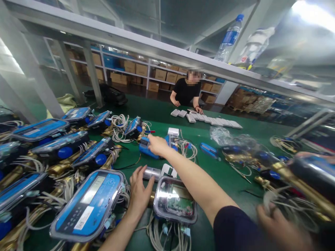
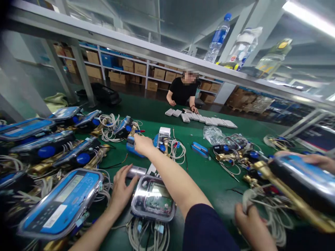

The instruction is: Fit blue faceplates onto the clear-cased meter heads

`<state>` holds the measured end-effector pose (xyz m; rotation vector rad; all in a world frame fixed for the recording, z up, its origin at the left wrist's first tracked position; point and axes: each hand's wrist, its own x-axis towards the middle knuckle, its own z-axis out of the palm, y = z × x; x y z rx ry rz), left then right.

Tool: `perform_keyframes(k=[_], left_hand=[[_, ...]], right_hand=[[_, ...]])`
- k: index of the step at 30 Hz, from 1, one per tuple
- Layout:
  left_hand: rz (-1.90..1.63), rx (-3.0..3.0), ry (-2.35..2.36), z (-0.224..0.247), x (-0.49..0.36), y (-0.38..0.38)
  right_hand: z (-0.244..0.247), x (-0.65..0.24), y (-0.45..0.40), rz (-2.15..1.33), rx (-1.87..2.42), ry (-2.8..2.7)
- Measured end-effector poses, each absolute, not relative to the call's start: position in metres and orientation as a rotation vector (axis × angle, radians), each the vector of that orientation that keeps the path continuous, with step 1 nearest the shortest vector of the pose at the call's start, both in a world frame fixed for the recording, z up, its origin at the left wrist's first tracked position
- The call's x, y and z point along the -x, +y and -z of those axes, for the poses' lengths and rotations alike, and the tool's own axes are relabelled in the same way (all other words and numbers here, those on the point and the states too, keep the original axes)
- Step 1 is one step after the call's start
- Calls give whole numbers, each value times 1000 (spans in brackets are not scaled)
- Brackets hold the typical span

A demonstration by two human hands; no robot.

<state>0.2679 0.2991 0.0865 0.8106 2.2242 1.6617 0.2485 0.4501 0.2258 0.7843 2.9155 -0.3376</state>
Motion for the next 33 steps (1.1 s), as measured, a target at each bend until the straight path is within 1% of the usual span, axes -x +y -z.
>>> perform_keyframes(k=[3, 5, 8, 10, 12, 14, 16, 17, 20, 24, 26, 30, 33], left_hand=[[-1704, -950, 2039, -106, -275, 294], [-1655, -1034, 1841, -119, -277, 297], [-1507, -1035, 1592, -129, -279, 304], [-1430, -1008, 1496, -129, -281, 302], [-1388, -990, 1446, -128, -285, 292], [-1373, -956, 1431, -126, -289, 276], [-1346, -901, 1407, -126, -292, 260], [-1328, -876, 1391, -127, -292, 254], [-1254, -929, 1482, -132, -285, 249], [-1205, -1110, 2045, -129, -264, 276], [-1190, -1110, 2222, -120, -252, 294], [-1061, -1156, 2325, -95, -241, 317], [-993, -1238, 2298, -82, -244, 312]], right_hand=[[-268, -318, 456, 283, -1035, 3046], [-277, -380, 453, 268, -1353, 3116], [-256, -471, 437, 251, -1867, 2885], [-225, -516, 422, 322, -1986, 2713], [-192, -545, 408, 478, -1995, 2645], [-163, -560, 399, 752, -1956, 2635], [-143, -564, 397, 1013, -1895, 2636], [-137, -564, 398, 1076, -1860, 2643], [-125, -557, 406, 1024, -1770, 2709], [-113, -539, 407, 942, -1661, 2839], [-106, -531, 401, 897, -1617, 2914], [-88, -528, 386, 764, -1531, 3099], [-78, -537, 378, 641, -1409, 3190]])
